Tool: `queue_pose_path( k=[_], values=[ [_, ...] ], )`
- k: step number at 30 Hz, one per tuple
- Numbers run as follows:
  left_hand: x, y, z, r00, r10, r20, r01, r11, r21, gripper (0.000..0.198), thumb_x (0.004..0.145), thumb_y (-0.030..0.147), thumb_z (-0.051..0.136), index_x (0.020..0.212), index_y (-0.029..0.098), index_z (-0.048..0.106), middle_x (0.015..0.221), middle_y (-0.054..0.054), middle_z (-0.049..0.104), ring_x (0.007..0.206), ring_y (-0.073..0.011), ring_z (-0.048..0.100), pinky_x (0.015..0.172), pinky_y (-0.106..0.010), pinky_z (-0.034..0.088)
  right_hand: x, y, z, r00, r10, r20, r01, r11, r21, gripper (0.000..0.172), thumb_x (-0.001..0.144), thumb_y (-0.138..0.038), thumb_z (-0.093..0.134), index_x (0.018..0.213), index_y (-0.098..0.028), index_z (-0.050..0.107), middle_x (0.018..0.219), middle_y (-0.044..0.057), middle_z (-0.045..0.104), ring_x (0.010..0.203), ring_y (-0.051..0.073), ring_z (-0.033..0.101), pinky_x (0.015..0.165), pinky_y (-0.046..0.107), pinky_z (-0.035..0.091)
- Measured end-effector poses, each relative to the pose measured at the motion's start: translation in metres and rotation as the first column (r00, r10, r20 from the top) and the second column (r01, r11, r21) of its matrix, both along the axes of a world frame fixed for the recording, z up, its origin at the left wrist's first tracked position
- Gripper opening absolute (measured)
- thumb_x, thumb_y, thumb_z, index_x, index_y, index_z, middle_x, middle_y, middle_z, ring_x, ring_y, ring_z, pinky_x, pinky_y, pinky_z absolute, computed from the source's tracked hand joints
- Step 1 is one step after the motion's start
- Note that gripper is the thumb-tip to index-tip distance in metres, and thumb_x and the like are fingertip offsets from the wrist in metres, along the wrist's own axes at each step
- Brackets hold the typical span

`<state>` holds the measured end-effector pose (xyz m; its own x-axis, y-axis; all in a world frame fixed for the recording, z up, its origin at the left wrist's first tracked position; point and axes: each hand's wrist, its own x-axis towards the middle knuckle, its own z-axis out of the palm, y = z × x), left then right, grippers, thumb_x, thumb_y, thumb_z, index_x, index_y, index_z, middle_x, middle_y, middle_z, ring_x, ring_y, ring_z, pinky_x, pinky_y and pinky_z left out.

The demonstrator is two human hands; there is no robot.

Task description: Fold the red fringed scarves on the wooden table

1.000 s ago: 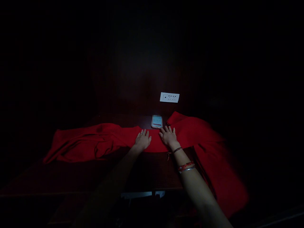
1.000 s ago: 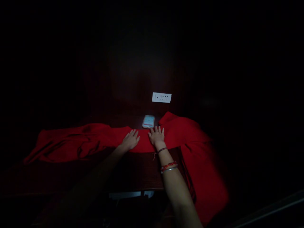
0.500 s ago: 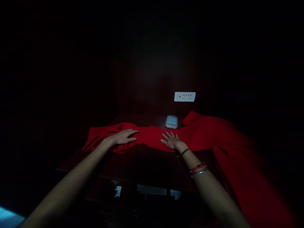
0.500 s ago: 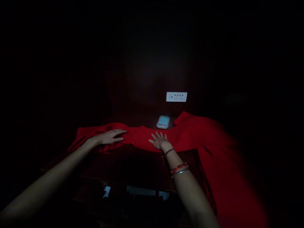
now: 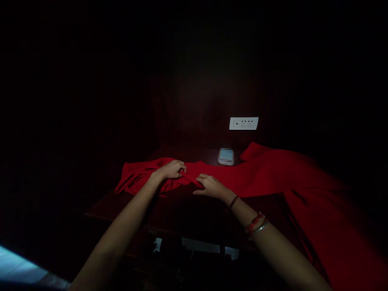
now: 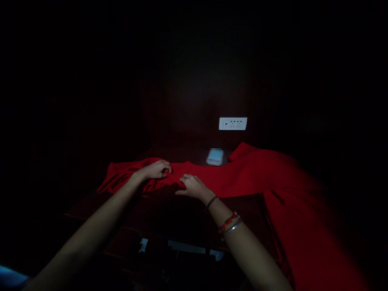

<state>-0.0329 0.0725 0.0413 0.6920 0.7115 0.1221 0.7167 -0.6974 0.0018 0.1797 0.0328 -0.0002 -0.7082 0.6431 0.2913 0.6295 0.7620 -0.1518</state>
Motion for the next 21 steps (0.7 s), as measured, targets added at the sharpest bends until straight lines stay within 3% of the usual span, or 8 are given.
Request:
queue_pose_path(
  k=[2, 4, 6, 10, 16, 21],
  values=[
    [-0.001, 0.002, -0.002, 0.973, 0.008, 0.230, -0.012, 1.000, 0.014, 0.010, 0.067, 0.022, 0.052, 0.074, 0.016, 0.056, 0.083, -0.003, 0.055, 0.081, -0.0153, 0.051, 0.076, -0.026, 0.038, 0.005, 0.003, 0.002, 0.998, -0.041, -0.042, 0.040, 0.999, -0.014, 0.040, 0.066, -0.042, 0.058, 0.095, -0.015, 0.052, 0.098, 0.009, 0.051, 0.087, 0.018, 0.048, 0.074, 0.027, 0.036],
    [-0.002, 0.002, -0.006, 0.893, 0.001, 0.450, -0.002, 1.000, 0.002, 0.013, 0.069, 0.028, 0.052, 0.073, 0.016, 0.052, 0.088, -0.004, 0.054, 0.084, -0.0151, 0.050, 0.076, -0.026, 0.039, 0.012, 0.007, 0.006, 0.987, -0.097, -0.126, 0.094, 0.995, -0.032, 0.030, 0.067, -0.028, 0.059, 0.093, -0.015, 0.051, 0.094, 0.006, 0.052, 0.082, 0.016, 0.049, 0.069, 0.024, 0.036],
    [-0.003, 0.002, -0.012, 0.829, 0.040, 0.558, -0.003, 0.998, -0.067, 0.018, 0.072, 0.033, 0.050, 0.076, 0.016, 0.049, 0.087, -0.003, 0.054, 0.082, -0.0149, 0.051, 0.075, -0.027, 0.040, 0.021, 0.012, 0.010, 0.965, -0.132, -0.225, 0.120, 0.990, -0.067, 0.025, 0.067, -0.017, 0.056, 0.091, -0.016, 0.049, 0.087, 0.004, 0.054, 0.077, 0.014, 0.049, 0.066, 0.022, 0.035],
    [-0.002, -0.005, -0.019, 0.834, 0.150, 0.530, -0.081, 0.985, -0.151, 0.029, 0.072, 0.041, 0.050, 0.087, 0.016, 0.048, 0.081, -0.001, 0.055, 0.075, -0.0160, 0.052, 0.069, -0.027, 0.042, 0.037, 0.019, 0.014, 0.922, -0.179, -0.345, 0.132, 0.979, -0.155, 0.024, 0.065, -0.016, 0.057, 0.088, -0.015, 0.049, 0.074, -0.001, 0.054, 0.068, 0.012, 0.048, 0.062, 0.021, 0.035],
    [0.030, -0.023, -0.009, 0.882, 0.000, 0.472, 0.006, 1.000, -0.011, 0.047, 0.073, 0.040, 0.051, 0.114, 0.019, 0.041, 0.112, -0.004, 0.050, 0.099, -0.0186, 0.046, 0.087, -0.029, 0.033, 0.044, 0.026, 0.014, 0.895, -0.181, -0.407, 0.112, 0.976, -0.187, 0.019, 0.067, -0.020, 0.057, 0.083, -0.015, 0.049, 0.071, -0.001, 0.053, 0.065, 0.011, 0.047, 0.061, 0.021, 0.035],
    [0.065, -0.016, 0.001, 0.923, -0.067, 0.379, 0.064, 0.998, 0.022, 0.026, 0.076, 0.034, 0.050, 0.094, 0.017, 0.057, 0.094, -0.004, 0.059, 0.089, -0.0166, 0.052, 0.082, -0.027, 0.036, 0.056, 0.017, 0.020, 0.918, -0.171, -0.359, 0.095, 0.971, -0.220, 0.023, 0.065, -0.020, 0.057, 0.085, -0.015, 0.046, 0.071, -0.001, 0.052, 0.065, 0.011, 0.047, 0.061, 0.021, 0.036]
  ],
)
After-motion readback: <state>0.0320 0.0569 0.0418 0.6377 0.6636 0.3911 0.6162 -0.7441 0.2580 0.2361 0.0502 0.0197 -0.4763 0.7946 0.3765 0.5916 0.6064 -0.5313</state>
